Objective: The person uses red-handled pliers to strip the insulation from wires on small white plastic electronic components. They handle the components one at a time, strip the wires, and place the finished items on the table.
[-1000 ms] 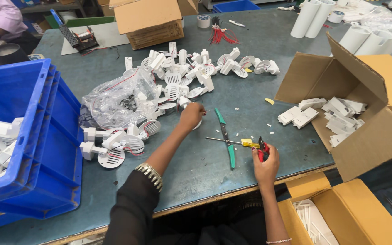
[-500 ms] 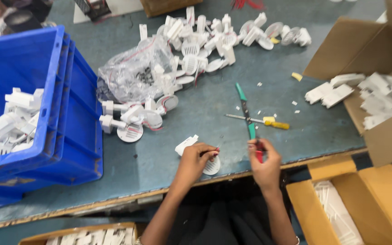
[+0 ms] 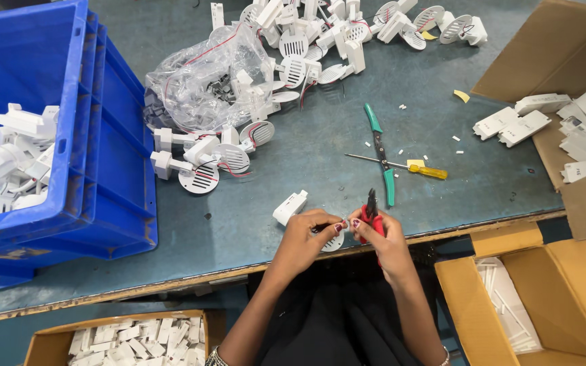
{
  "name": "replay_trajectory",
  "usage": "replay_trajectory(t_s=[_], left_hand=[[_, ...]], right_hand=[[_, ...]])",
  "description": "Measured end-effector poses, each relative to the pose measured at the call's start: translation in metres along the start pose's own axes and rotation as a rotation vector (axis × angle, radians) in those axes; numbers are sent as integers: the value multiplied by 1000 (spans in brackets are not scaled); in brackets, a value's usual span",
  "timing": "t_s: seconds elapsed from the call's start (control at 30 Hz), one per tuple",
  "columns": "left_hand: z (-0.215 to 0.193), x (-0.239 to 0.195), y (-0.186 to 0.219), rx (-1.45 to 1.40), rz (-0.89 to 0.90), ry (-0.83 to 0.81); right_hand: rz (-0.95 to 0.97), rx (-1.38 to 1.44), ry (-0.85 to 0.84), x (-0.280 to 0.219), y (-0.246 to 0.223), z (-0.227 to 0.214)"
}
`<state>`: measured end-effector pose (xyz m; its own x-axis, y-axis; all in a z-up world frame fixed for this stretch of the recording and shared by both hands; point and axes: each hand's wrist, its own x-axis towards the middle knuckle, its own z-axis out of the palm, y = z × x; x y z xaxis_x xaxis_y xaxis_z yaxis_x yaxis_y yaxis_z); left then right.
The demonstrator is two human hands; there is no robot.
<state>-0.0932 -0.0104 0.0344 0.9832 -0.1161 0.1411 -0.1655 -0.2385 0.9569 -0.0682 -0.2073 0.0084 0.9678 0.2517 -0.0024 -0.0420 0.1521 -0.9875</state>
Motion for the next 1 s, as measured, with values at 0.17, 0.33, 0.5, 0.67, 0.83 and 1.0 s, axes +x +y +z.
replay_trajectory(t_s=[0.17,0.33,0.5,0.67,0.83,1.0], left_hand=[[0,2,2,29,-11,-45],[-1,4,3,-9,33,-108],[0,6,5,-7,-8,-138],[2,7,4,-30,-26,-136],[3,10,0,-38,-43,-155],[1,12,-6,-104,-22,-187]], right_hand=[[30,-31,-55,-5,-2,-4],[89,4,-32,-7,-2,-7],[69,24,-44,-6,-1,-8],[61,19,-60,-4,-1,-10],[76,59,-67,-3,-1,-11],[143,77,-107,-10,4,-19]])
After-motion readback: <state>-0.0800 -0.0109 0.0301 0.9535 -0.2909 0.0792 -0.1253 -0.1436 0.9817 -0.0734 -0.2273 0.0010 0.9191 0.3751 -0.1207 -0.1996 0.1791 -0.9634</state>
